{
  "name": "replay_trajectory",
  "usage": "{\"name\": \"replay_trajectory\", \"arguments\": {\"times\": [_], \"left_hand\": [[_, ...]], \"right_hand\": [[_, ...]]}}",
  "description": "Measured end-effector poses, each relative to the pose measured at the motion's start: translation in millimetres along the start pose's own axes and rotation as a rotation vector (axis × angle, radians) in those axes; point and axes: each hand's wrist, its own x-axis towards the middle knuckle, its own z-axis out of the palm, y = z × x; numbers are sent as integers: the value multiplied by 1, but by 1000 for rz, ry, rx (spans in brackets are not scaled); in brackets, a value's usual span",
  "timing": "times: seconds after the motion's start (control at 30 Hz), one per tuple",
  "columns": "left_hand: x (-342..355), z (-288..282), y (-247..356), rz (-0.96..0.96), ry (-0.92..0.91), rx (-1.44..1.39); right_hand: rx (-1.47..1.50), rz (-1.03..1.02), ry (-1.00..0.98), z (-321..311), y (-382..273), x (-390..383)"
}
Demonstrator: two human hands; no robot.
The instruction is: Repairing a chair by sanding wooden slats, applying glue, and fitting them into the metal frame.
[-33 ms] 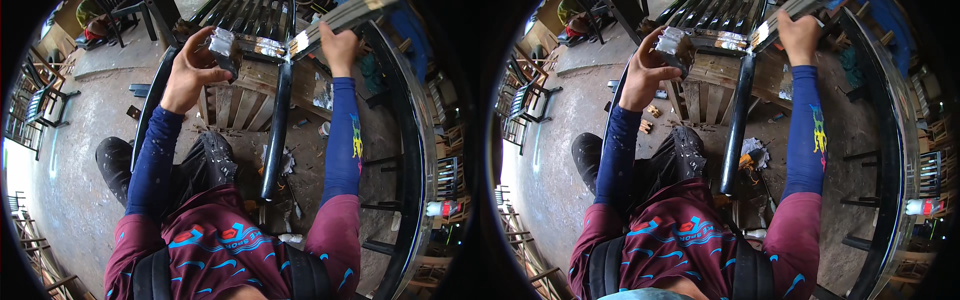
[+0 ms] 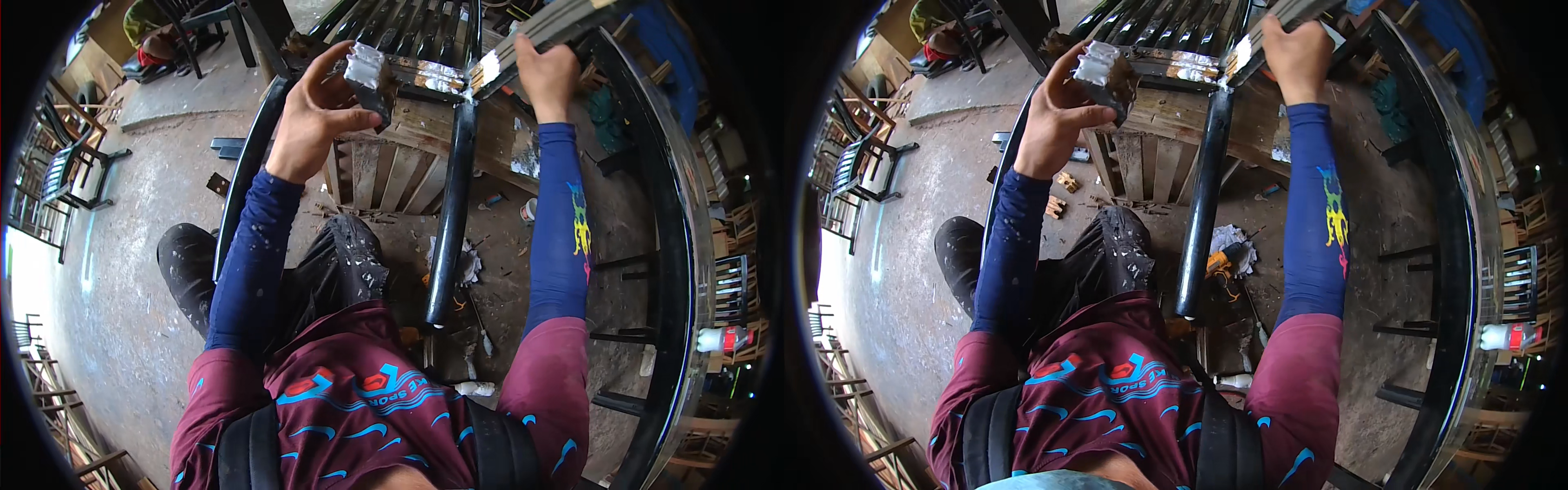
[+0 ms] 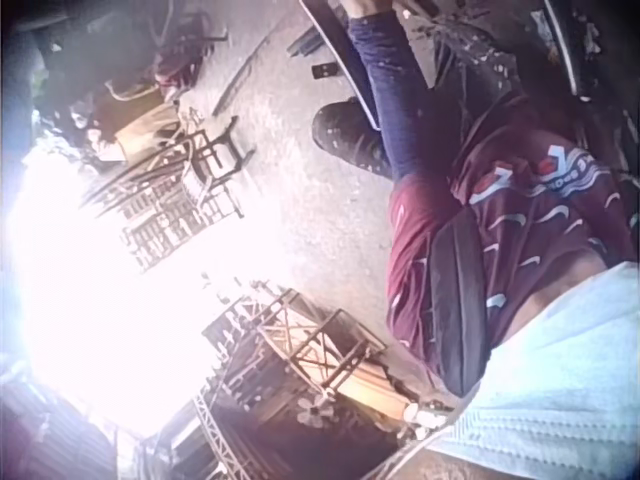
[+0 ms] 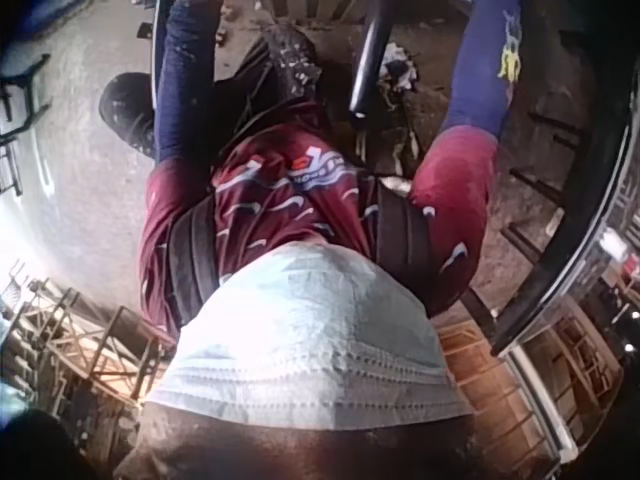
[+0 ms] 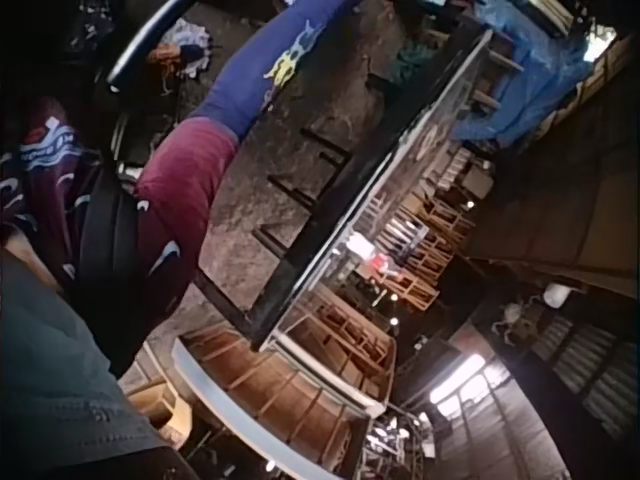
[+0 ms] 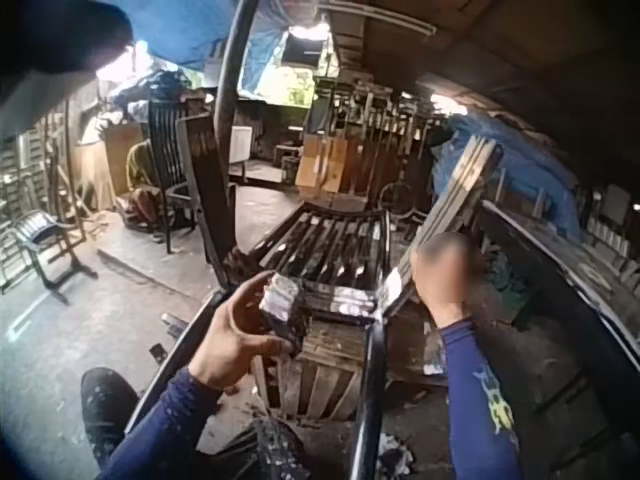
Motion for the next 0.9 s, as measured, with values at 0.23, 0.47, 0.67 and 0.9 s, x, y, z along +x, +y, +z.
{"name": "replay_trajectory", "arguments": {"times": [0.23, 0.47, 0.67, 0.9], "left_hand": [[27, 13, -31, 24, -18, -41], [68, 23, -43, -56, -82, 12], [116, 38, -30, 51, -259, 258], [176, 78, -34, 187, -608, 955]], "right_hand": [[-58, -50, -82, 10, -19, -4], [121, 7, 36, 2, -21, -15], [115, 52, 76, 6, -13, -18], [114, 133, -2, 5, 6, -17]]}}
